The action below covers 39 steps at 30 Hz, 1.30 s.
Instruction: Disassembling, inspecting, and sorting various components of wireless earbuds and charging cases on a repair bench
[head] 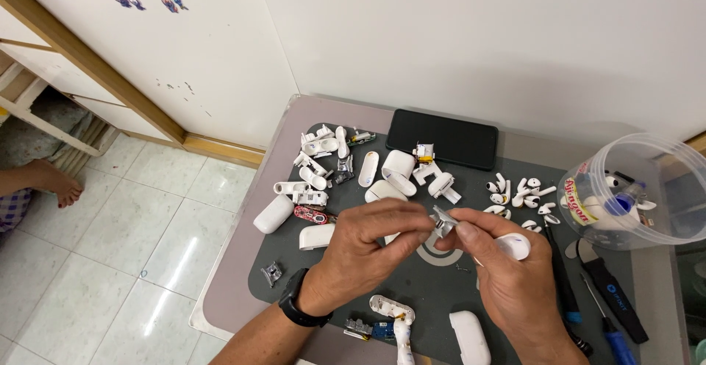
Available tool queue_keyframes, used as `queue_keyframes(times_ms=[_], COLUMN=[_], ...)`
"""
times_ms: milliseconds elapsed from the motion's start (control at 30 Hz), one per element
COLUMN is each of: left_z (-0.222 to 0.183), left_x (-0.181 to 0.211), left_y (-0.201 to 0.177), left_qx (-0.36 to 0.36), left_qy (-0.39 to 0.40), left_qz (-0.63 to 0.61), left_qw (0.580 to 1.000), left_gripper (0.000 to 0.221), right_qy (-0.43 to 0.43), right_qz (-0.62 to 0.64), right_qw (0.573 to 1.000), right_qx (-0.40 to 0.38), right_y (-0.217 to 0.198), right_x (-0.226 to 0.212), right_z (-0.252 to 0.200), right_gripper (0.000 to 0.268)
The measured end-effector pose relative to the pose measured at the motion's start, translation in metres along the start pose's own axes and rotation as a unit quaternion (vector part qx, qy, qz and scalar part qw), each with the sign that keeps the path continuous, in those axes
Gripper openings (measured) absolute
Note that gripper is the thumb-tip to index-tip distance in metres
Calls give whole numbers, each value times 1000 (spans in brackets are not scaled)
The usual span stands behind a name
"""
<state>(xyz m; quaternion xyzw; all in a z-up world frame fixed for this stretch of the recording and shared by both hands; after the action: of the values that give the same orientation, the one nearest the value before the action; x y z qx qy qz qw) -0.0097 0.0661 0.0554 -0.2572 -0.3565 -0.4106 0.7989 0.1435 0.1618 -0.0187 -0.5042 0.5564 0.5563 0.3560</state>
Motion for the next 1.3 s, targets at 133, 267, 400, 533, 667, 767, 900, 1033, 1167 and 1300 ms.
queue_keyframes(times_ms=[133,267,400,533,667,767,900,1033,1167,1300], left_z=[-2,-9,-22,-50,-87,-131,-149,-147,-139,-124], left_x=[0,10,27,38,37,-9,-23,-22,-20,-21], left_y=[4,8,-3,-27,-56,-71,-80,-85,-90,-76], left_qx=[-32,-11,19,69,124,49,12,-51,-106,-179], left_qy=[20,109,100,24,-50,-99,-135,-202,-221,-179], left_qz=[5,96,125,195,236,356,414,403,366,355], left_qw=[999,989,987,978,963,928,900,891,898,900], left_gripper=[10,11,14,27,34,44,38,45,46,47], right_qy=[80,151,139,93,106,115,150,69,65,104], right_qz=[-29,-8,9,110,245,290,323,384,312,153], right_qw=[996,989,989,985,950,938,919,905,947,977], right_qx=[33,5,-51,-91,-162,-153,-172,-167,-36,107], right_y=[0,0,11,-1,-18,-47,-93,-154,-212,-172], right_x=[13,33,28,14,-4,-16,15,48,93,67], right_z=[6,8,4,8,-20,-55,-81,-74,-61,-83], right_gripper=[30,31,43,51,56,39,31,33,53,42])
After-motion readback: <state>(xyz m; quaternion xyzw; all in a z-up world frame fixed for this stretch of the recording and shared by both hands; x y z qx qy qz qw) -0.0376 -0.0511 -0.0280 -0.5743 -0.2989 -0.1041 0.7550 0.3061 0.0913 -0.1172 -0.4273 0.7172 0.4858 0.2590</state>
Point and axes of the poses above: each hand's wrist, its own z-axis towards the middle knuckle, its own y-axis out of the palm, x = y × z, the point moved 9 cm from there along z, towards the middle knuckle, and after that the axes turned 14 degrees about x, right-handed, at the moved point
